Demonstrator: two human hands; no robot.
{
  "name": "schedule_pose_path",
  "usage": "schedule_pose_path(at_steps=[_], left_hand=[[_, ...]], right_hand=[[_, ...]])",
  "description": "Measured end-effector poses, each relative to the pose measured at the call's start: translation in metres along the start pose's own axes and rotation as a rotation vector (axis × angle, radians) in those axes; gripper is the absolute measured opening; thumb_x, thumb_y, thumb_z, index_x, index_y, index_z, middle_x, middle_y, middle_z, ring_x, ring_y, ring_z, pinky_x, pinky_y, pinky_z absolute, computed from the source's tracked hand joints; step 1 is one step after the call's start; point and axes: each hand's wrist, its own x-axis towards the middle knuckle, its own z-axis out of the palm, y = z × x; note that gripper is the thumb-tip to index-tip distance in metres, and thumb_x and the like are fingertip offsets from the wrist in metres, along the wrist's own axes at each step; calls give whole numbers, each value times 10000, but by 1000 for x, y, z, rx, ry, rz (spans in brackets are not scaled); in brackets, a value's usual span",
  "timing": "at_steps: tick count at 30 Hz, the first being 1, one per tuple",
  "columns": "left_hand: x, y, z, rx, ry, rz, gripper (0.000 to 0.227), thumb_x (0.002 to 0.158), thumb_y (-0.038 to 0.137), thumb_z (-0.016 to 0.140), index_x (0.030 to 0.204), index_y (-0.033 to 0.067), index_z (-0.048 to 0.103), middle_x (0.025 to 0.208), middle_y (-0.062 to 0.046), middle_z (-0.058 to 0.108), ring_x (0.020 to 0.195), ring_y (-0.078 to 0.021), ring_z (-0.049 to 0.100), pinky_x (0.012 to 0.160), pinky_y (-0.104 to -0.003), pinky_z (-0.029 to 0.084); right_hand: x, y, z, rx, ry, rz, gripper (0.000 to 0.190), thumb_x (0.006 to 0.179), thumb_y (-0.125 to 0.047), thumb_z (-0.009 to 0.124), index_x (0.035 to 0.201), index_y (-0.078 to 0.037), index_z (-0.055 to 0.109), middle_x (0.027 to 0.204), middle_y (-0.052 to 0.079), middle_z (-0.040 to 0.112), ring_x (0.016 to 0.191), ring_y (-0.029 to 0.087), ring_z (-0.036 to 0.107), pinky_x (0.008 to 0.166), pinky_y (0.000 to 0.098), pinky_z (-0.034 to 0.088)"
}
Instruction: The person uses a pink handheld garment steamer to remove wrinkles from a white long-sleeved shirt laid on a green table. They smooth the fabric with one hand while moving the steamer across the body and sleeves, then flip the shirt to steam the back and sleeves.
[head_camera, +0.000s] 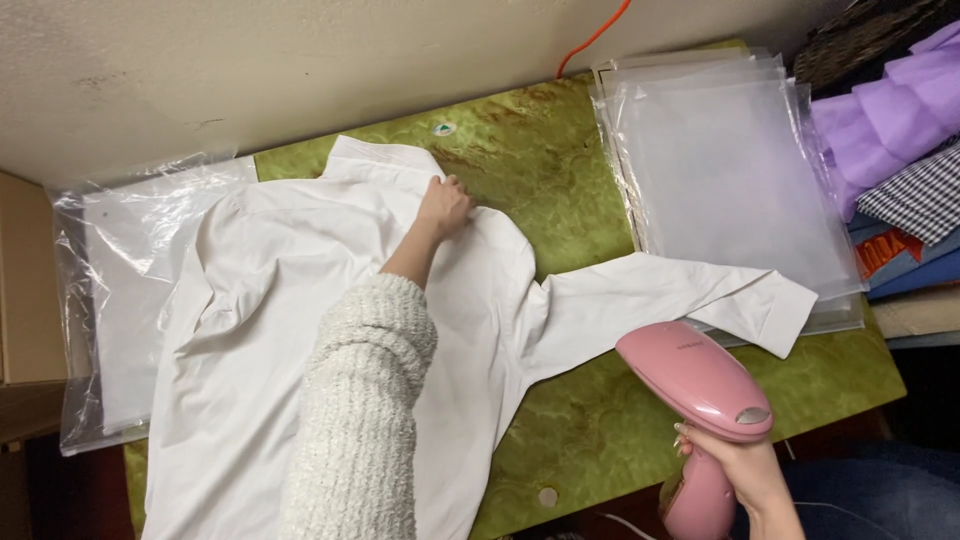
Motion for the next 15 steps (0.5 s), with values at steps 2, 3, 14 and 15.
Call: schedule_pose_path(at_steps=[2, 3, 14, 15], left_hand=[[-5, -19, -4, -12, 3, -24, 176, 735, 234, 533, 795, 238, 699, 804, 1, 661, 875, -231, 562, 749, -428, 372], [-10, -29, -5, -24, 9, -58, 150, 665, 201, 558, 716, 221, 698, 756, -9, 681, 857, -241, 598, 754, -444, 379], [-63, -92, -41, 66, -332, -355, 237, 716, 245, 571, 908, 207, 705, 924, -27, 698, 967, -214, 584, 901, -466, 323], [-66, -92, -43, 52, -348, -409, 267, 729, 236, 569, 956, 194, 703, 962, -35, 696, 1003, -218, 578, 950, -484, 313]], right_hand=[[6, -2, -2, -4, -2, 10, 86, 660, 155, 722, 687, 114, 652, 571, 239, 648, 505, 294, 617, 570, 411, 553], [8, -2, -2, -12, -12, 13, 82, 662, 152, 721, 692, 114, 655, 573, 237, 650, 506, 297, 621, 570, 414, 556], [12, -10, 13, -12, -15, 86, 97, 678, 141, 718, 736, 92, 658, 604, 221, 647, 536, 287, 619, 587, 403, 555], [11, -11, 14, -19, -26, 90, 83, 680, 133, 719, 718, 89, 660, 587, 219, 645, 536, 285, 622, 600, 406, 557]])
